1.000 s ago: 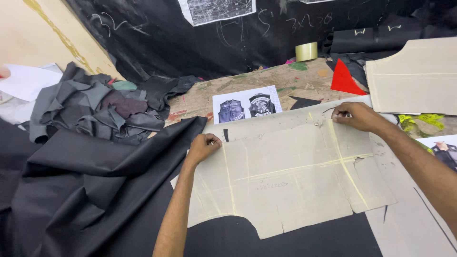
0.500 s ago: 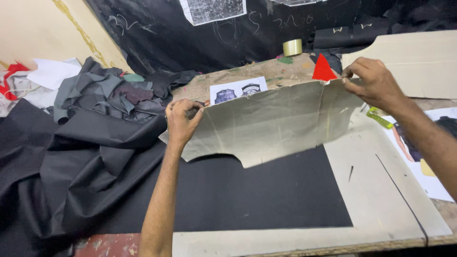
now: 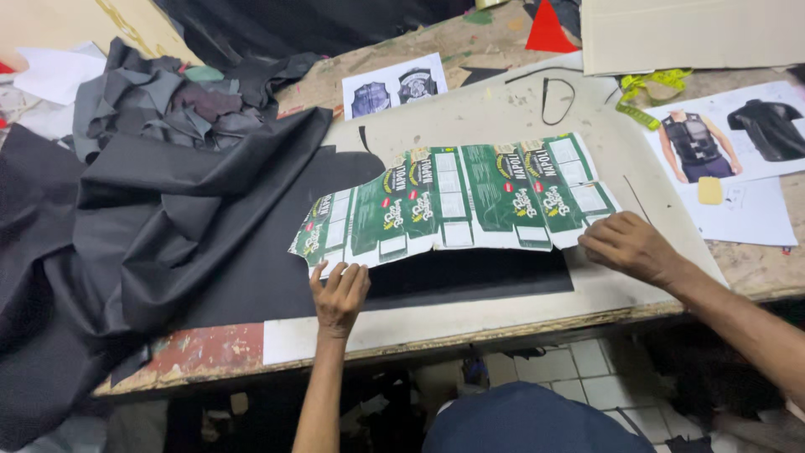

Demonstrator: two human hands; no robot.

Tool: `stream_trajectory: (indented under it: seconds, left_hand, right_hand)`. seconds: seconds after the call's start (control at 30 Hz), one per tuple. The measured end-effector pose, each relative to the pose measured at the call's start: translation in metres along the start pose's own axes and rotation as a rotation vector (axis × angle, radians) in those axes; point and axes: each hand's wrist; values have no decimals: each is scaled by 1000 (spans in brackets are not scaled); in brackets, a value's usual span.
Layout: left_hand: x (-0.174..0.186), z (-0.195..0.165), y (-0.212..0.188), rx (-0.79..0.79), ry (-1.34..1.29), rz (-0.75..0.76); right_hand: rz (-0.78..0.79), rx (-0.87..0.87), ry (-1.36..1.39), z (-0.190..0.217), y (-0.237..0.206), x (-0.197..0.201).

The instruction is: The person places a cardboard pattern on a large piece of black fabric, traces the outline with a pen, and cuts along the traced line with a utility knife. The person then removes the pattern and sets the cut fabric piece aside.

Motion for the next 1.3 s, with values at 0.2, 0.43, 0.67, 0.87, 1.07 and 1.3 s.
stream_trajectory:
  seconds: [0.2,0.43,0.67,0.87,1.07,1.3]
  left_hand:
    - [-5,-14,-67,68,64,107]
    - [1,-18,-82,120,69,169]
    - [4,-17,-81,179,24,180]
    - [10,-17,-77,204,19,187]
    - [18,-15,-73,212,4,210]
    - [19,-19,-68,218,15,212]
  right_hand:
    - [61,-63,111,47,-32,-43]
    - [65,-81,153,66,-30,-46]
    - [165,-105,149,69,-27,-48]
    - [249,-144,130,69,-31,-52]
    - [408,-217,80,69,-32,-57]
    - [373,-180,66,64,-31,-54]
Point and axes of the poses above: each hand's wrist, its own y-axis towards the middle knuckle, its own x-axis out of the back of the hand, z = x × y, and after that the axes turned 13 degrees about x, right-handed
